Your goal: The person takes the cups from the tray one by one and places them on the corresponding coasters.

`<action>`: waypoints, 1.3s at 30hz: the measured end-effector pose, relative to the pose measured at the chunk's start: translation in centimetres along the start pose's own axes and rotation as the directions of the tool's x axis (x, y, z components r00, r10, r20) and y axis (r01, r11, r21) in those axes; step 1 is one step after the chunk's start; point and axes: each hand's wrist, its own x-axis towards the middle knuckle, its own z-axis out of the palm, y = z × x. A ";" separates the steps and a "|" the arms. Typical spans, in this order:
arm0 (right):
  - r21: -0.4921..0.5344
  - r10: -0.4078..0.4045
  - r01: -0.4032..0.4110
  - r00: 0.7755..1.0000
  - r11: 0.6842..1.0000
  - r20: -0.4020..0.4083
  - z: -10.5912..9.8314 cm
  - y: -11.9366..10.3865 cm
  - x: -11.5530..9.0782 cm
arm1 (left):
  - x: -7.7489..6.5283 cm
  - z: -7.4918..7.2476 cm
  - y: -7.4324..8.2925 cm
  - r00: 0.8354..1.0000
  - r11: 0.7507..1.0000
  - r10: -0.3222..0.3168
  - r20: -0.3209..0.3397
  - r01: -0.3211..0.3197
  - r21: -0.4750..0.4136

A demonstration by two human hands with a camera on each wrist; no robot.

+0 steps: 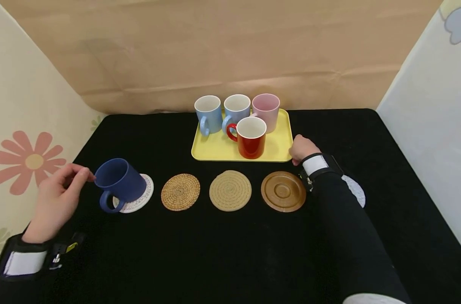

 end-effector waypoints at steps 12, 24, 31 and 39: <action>-0.008 -0.028 0.028 1.000 1.000 -0.002 -0.1 0.1 -0.2 | 6.3 8.9 7.8 0.955 0.918 0.141 0.260 -0.027 -0.396; -0.003 -0.017 0.017 1.000 1.000 0.003 -0.1 0.2 -0.1 | 10.9 19.0 8.8 0.914 0.598 -0.286 0.287 0.404 -0.692; 0.000 -0.014 0.014 1.000 1.000 0.000 -0.3 0.3 -0.2 | 11.5 22.1 9.8 0.933 0.745 -0.121 0.338 0.310 -0.590; 0.003 -0.022 0.022 1.000 1.000 -0.005 -0.3 0.3 -0.4 | 12.5 23.8 12.3 0.857 0.843 0.062 0.511 0.229 -0.487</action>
